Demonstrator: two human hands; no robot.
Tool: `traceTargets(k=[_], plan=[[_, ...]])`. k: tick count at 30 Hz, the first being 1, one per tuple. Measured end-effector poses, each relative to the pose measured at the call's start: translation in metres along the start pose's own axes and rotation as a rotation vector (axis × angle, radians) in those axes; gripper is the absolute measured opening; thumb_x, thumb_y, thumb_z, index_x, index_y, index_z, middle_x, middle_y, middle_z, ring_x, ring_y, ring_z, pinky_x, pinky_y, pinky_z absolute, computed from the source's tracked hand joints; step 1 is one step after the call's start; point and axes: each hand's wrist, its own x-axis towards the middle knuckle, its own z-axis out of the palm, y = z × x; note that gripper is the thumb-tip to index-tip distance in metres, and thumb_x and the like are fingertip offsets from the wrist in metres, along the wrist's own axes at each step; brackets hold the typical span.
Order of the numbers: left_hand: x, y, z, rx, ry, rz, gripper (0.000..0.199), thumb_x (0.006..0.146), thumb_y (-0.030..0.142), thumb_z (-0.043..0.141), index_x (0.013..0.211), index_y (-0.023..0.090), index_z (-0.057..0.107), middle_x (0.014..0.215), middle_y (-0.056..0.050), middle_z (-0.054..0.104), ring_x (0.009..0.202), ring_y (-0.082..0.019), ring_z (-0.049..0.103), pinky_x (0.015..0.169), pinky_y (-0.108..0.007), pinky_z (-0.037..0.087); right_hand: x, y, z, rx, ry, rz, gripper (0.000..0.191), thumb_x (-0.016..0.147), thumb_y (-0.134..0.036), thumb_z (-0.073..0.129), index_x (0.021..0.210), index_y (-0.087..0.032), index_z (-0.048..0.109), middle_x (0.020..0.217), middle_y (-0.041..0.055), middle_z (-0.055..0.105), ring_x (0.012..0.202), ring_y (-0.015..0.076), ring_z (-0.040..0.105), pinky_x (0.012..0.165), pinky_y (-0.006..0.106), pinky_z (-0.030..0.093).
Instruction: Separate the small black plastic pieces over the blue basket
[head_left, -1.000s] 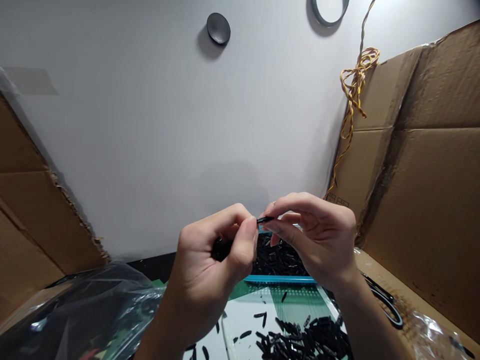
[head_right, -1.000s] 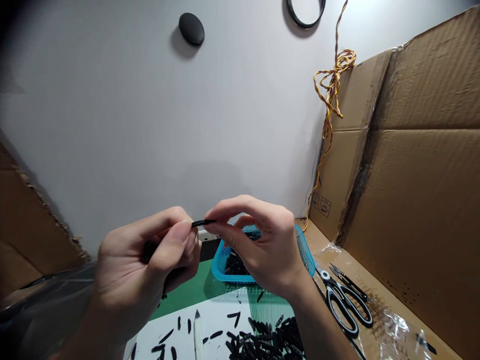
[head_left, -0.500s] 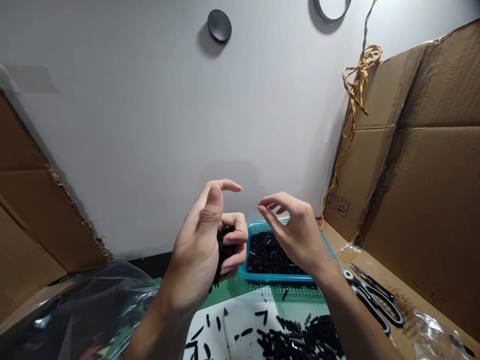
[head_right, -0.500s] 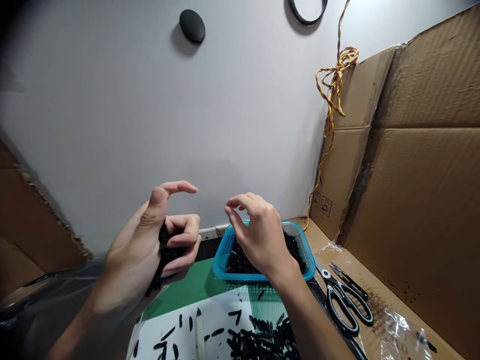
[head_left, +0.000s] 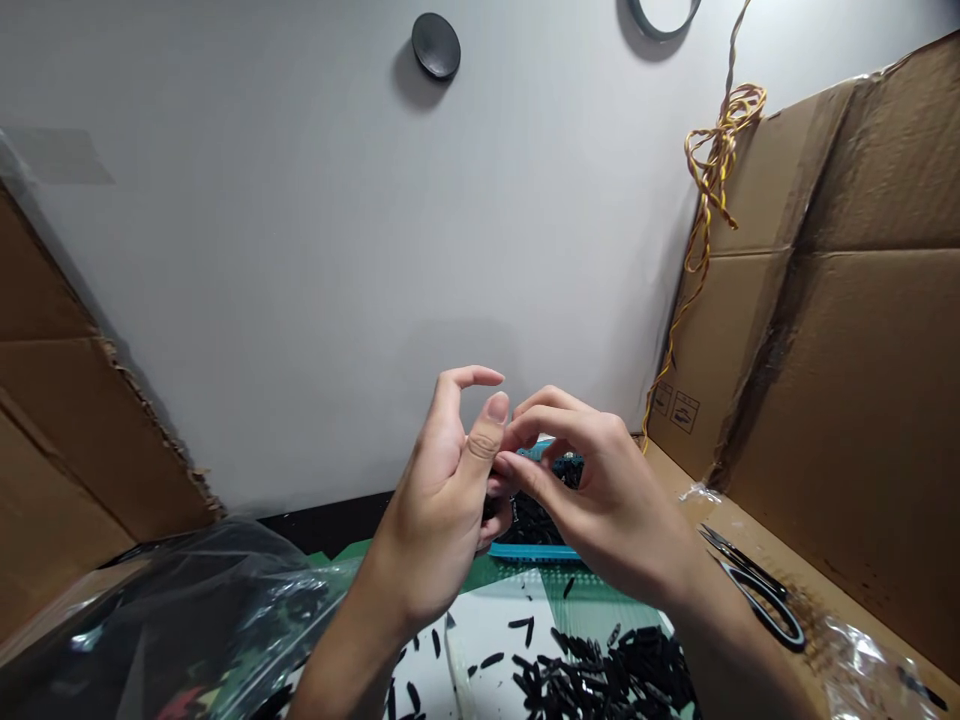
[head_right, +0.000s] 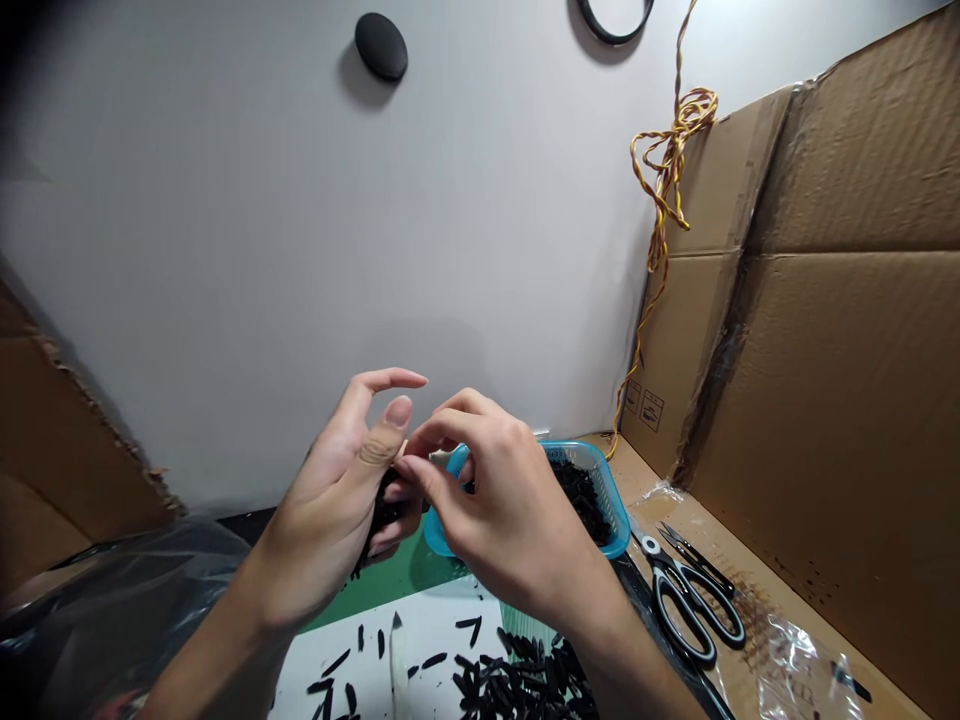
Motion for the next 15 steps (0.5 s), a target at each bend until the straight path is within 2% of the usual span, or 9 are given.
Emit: traceTargets(k=[4,9,15], plan=[[0.004,-0.001,0.004,-0.055,0.019,0.068,0.034,0.102,0.060,0.062,0.117,0.031,0.052,0.063,0.010,0.041,0.044,-0.005,0.032,0.036,-0.010,0.031,0.000,0.001,0.003,0.043,0.057,0.028,0.013,0.105,-0.022,0.063,0.093,-0.020,0.069,0.099,-0.0001,0.066,0.084,0.0132,0.063,0.070,0.031,0.052],[0.007,0.001,0.002,-0.034,0.047,0.067,0.034,0.103,0.060,0.060,0.103,0.026,0.060,0.062,0.009,0.036,0.045,-0.005,0.029,0.036,-0.010,0.030,0.003,0.004,-0.003,0.151,0.161,0.053,0.015,0.105,-0.027,0.064,0.092,-0.021,0.069,0.096,-0.0001,0.066,0.087,0.0146,0.062,0.070,0.030,0.051],[0.003,0.001,0.001,-0.048,-0.041,0.023,0.040,0.101,0.056,0.067,0.084,0.020,0.059,0.063,0.009,0.031,0.048,-0.004,0.022,0.036,-0.010,0.027,0.006,0.011,-0.010,0.253,0.186,0.109,0.013,0.099,-0.028,0.071,0.089,-0.020,0.069,0.090,0.0001,0.067,0.081,0.0150,0.063,0.066,0.029,0.049]])
